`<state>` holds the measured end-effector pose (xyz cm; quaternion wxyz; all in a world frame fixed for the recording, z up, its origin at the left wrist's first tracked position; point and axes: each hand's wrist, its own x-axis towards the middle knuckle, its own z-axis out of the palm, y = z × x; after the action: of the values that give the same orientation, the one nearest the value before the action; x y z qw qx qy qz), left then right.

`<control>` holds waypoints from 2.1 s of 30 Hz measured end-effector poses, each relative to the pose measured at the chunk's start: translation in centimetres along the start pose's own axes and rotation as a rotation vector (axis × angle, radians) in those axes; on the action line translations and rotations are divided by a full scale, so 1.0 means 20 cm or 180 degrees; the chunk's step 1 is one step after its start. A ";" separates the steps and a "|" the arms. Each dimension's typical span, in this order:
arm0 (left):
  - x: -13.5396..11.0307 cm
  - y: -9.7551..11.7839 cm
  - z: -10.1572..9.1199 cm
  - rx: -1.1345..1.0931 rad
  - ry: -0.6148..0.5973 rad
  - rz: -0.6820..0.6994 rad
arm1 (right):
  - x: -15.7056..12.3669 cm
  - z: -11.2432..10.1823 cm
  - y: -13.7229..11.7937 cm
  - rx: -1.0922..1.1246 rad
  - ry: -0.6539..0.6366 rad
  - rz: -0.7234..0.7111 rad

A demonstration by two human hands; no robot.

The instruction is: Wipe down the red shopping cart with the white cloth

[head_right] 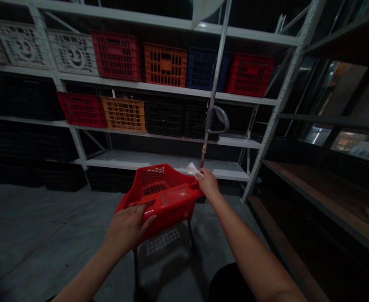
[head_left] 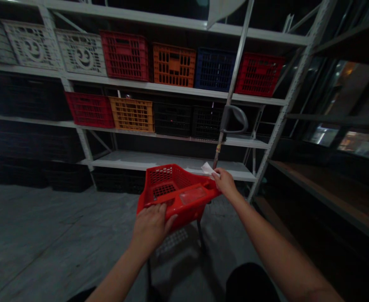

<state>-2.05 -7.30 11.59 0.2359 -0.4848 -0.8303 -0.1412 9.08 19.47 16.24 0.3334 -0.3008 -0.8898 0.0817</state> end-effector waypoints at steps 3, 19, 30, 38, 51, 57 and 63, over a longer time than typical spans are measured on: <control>0.00 -0.04 0.01 -0.0011 -0.0026 0.0029 | -0.01 -0.05 -0.01 -0.0003 0.0130 -0.0005; 0.05 -0.16 -0.03 -0.0033 -0.0221 -0.0031 | -0.15 0.09 -0.21 -0.0833 -0.1413 -0.0973; 0.07 -0.47 0.01 -0.0131 -0.0134 0.0142 | 0.00 -0.07 -0.01 -0.0046 -0.2768 -0.1760; 0.11 -0.48 0.00 -0.0161 -0.0117 0.0314 | 0.05 -0.12 -0.28 -0.1857 -0.2198 -0.2021; 0.11 -0.45 0.04 -0.0003 0.0031 0.0174 | -0.09 -0.22 -0.20 -0.1397 -0.3325 -0.2039; 0.11 -0.47 0.07 0.0058 0.0212 0.0196 | -0.23 -0.08 -0.22 0.0263 -0.2298 -0.0331; 0.15 -0.57 0.09 -0.0038 0.0229 0.0322 | -0.27 0.04 -0.35 0.0538 -0.1597 -0.0296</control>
<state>-13.66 -9.77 11.54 0.2695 -0.5221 -0.7949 -0.1514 8.45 10.68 15.18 0.1297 -0.2011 -0.9475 0.2122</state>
